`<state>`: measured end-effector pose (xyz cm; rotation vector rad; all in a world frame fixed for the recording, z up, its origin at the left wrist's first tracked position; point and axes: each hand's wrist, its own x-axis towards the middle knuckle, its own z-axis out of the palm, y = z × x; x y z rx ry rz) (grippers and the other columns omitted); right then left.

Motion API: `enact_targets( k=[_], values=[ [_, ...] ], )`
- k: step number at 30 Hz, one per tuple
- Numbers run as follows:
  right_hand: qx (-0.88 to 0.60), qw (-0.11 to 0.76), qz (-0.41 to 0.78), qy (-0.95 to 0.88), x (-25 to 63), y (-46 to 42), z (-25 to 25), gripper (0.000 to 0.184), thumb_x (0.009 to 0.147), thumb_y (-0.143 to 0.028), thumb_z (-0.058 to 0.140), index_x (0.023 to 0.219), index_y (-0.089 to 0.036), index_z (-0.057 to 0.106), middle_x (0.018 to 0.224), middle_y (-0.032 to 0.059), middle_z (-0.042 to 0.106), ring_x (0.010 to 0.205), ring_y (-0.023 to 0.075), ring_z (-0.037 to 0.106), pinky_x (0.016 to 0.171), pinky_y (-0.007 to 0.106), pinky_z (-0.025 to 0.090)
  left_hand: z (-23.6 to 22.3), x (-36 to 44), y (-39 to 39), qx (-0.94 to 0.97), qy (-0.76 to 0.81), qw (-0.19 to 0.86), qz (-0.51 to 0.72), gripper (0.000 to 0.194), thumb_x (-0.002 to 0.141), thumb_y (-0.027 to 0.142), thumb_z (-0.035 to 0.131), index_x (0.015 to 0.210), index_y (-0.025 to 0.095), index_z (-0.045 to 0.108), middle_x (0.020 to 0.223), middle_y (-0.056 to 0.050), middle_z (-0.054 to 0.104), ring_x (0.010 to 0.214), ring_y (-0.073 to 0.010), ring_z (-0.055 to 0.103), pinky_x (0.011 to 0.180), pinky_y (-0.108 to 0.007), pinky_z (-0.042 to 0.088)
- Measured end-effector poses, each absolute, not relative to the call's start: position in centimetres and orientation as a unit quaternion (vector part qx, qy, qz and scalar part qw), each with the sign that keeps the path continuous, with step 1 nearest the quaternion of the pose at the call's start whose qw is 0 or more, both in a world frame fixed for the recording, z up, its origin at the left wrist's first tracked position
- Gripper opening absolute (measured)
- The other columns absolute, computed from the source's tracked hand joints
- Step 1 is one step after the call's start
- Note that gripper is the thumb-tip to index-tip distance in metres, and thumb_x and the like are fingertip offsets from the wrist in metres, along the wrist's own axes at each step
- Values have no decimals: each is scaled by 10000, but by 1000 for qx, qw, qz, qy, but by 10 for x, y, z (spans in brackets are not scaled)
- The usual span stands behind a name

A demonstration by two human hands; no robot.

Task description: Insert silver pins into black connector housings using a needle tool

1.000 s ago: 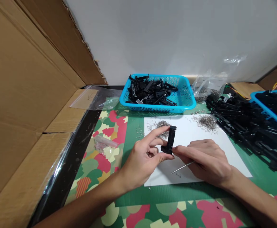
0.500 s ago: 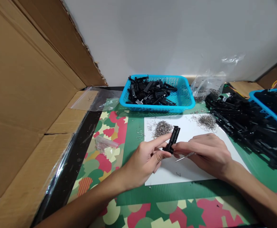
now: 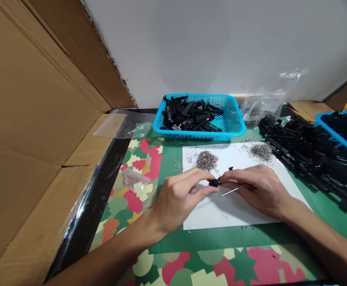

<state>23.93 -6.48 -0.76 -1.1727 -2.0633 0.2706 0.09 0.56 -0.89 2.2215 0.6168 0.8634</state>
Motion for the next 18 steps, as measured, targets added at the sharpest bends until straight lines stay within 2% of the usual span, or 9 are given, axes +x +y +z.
enact_targets(
  k=[5, 8, 11, 14, 16, 18],
  values=[
    [-508, 355, 181, -764, 245, -67, -3, 129, 1007, -147, 639, 982, -200, 755, 651, -44, 700, 471, 89, 545, 499, 228, 396, -15, 2, 3, 867, 232, 289, 332, 162, 982, 176, 799, 1142, 155, 785, 1006, -41, 825, 718, -139, 716, 620, -250, 526],
    [-541, 447, 225, -675, 249, -68, -1, 280, 1107, -283, 540, 947, -217, 761, 671, -18, 635, 548, 121, 517, 558, 267, 396, -15, 2, 2, 874, 228, 287, 318, 166, 978, 174, 797, 1142, 157, 802, 1021, -47, 840, 821, -177, 780, 663, -268, 573],
    [-526, 525, 282, -606, 252, -67, -1, 432, 1160, -401, 394, 1029, -246, 776, 796, 28, 632, 703, 177, 557, 675, 314, 444, -17, 3, 2, 883, 218, 277, 310, 147, 981, 168, 781, 1123, 150, 808, 1047, -55, 842, 871, -201, 805, 703, -292, 604],
    [-530, 488, 290, -630, 251, -64, 2, 449, 1161, -424, 369, 1083, -266, 781, 1054, 71, 652, 965, 225, 612, 865, 357, 476, -18, 2, 2, 896, 207, 254, 300, 127, 981, 164, 774, 1104, 148, 802, 1047, -50, 839, 885, -215, 812, 725, -307, 621],
    [-538, 429, 283, -668, 249, -62, 4, 408, 1157, -395, 406, 1033, -249, 766, 1018, 59, 644, 947, 210, 615, 855, 336, 470, -19, 2, 2, 904, 201, 240, 292, 117, 992, 168, 761, 1102, 148, 794, 1049, -49, 835, 903, -219, 812, 750, -311, 627],
    [-535, 385, 286, -696, 246, -61, 5, 347, 1145, -359, 469, 951, -226, 724, 886, 29, 644, 828, 183, 608, 775, 306, 459, -19, 1, 2, 910, 199, 229, 284, 88, 1007, 172, 742, 1079, 151, 788, 1026, -41, 828, 887, -212, 808, 738, -302, 618]
  ],
)
